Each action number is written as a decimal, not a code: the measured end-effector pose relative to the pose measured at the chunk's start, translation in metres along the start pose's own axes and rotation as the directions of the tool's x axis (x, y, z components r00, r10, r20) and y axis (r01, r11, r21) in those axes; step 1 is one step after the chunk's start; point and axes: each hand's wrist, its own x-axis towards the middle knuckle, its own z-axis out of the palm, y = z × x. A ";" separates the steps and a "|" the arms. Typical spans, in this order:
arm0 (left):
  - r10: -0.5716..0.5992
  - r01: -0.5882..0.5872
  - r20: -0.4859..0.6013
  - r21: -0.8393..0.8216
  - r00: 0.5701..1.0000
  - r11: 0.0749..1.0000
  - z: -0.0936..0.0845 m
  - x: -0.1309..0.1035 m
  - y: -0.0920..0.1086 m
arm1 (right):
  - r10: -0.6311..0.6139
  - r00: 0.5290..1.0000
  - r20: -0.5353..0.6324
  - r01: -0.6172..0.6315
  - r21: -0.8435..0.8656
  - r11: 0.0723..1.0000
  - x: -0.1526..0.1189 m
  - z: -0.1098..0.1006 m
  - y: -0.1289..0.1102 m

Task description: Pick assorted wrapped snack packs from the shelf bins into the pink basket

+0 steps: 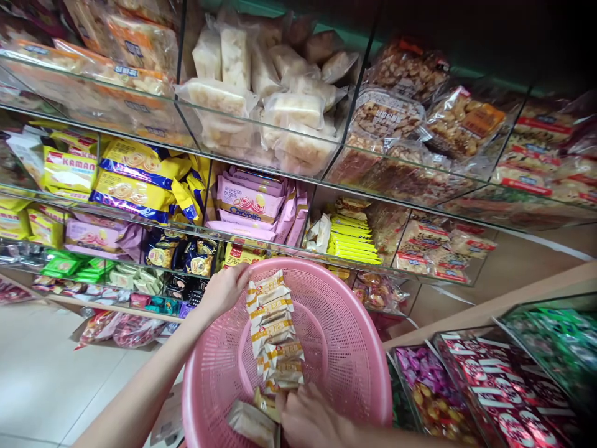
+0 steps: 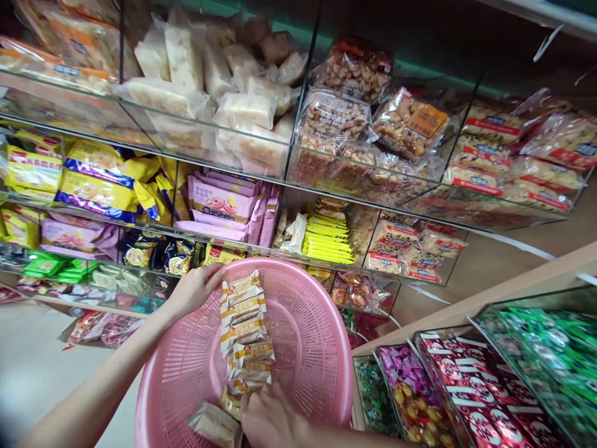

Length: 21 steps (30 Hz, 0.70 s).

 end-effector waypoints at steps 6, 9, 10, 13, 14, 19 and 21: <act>-0.021 0.021 0.001 -0.002 1.000 1.000 -0.002 -0.002 -0.002 | 0.069 0.998 0.003 -0.069 0.113 0.991 0.002 0.000 0.001; -0.028 0.028 0.009 -0.006 1.000 1.000 -0.003 -0.002 -0.003 | 0.133 0.991 -0.018 -0.123 0.288 0.950 -0.013 -0.029 0.018; -0.031 0.031 0.011 -0.006 0.999 1.000 -0.003 -0.002 -0.003 | 0.145 0.989 0.000 -0.135 0.364 0.922 -0.018 -0.041 0.026; -0.037 0.037 0.015 -0.005 0.999 0.999 -0.003 -0.001 -0.004 | 0.240 0.965 0.111 -0.257 0.604 0.754 -0.029 -0.071 0.053; -0.037 0.037 0.016 -0.005 0.999 0.999 -0.003 -0.001 -0.004 | 0.221 0.962 0.159 -0.267 0.709 0.653 -0.030 -0.076 0.062; -0.025 0.025 0.011 -0.012 1.000 1.000 -0.002 0.001 -0.004 | 0.029 0.979 0.203 -0.201 0.978 -0.064 -0.033 -0.077 0.084; -0.016 0.016 0.009 -0.016 1.000 1.000 -0.002 0.002 -0.003 | -0.024 0.982 0.188 -0.188 0.942 -0.278 -0.033 -0.072 0.083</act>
